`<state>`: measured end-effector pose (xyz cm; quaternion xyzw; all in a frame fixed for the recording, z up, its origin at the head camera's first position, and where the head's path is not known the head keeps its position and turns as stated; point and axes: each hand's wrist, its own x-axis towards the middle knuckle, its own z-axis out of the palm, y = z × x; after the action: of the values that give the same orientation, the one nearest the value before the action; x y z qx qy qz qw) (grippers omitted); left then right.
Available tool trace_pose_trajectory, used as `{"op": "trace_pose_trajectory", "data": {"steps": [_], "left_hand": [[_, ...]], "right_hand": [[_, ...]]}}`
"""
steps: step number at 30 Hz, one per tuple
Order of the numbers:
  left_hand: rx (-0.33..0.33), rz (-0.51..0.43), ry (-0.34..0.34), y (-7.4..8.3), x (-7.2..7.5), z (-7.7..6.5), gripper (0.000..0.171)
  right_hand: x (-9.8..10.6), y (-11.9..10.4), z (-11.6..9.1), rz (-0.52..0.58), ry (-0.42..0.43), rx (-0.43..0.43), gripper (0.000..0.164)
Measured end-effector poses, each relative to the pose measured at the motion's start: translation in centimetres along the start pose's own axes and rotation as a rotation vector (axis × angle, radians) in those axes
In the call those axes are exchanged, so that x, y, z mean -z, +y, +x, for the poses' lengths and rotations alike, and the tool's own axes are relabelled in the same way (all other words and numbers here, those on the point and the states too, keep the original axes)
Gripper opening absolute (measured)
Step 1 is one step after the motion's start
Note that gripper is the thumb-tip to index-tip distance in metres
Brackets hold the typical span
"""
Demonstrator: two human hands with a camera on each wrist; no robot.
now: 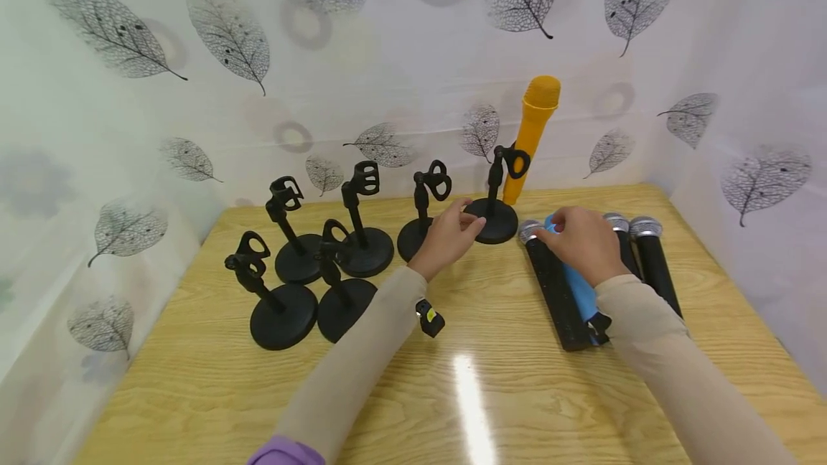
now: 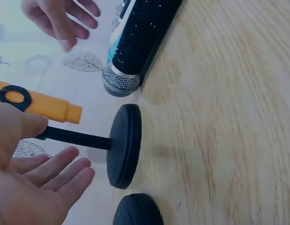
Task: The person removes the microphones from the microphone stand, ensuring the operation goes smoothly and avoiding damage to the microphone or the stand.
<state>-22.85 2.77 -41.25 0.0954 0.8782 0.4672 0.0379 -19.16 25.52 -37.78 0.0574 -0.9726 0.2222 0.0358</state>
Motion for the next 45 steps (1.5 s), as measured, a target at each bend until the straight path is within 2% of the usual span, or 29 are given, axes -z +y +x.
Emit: {"op": "trace_pose_trajectory", "data": {"steps": [2,7,16,22,30,37,45], "left_hand": [[0.015,-0.035,0.007,0.0,-0.4,0.5,0.054],[0.002,-0.138,0.010,0.3,-1.2,1.6,0.056],[-0.043,-0.178,0.062,0.5,-1.8,3.8,0.056],[-0.066,-0.229,0.074,0.4,-1.5,4.7,0.055],[-0.082,-0.263,0.052,1.4,-1.5,5.5,0.055],[-0.114,-0.233,0.057,2.3,-1.7,6.5,0.047],[-0.080,-0.267,0.066,2.7,-2.2,7.1,0.041]], "right_hand": [[0.0,-0.2,0.0,0.021,0.026,-0.006,0.058],[-0.1,-0.5,0.2,0.092,0.076,-0.027,0.059],[-0.6,-1.0,0.4,0.275,0.114,-0.035,0.074],[-0.8,-1.2,0.6,0.366,0.125,-0.037,0.072],[-0.9,-1.1,0.6,0.397,0.110,-0.043,0.073],[-1.0,-0.7,0.4,0.397,0.111,-0.038,0.075],[-0.9,-0.3,0.3,0.392,0.116,-0.049,0.075]]}}
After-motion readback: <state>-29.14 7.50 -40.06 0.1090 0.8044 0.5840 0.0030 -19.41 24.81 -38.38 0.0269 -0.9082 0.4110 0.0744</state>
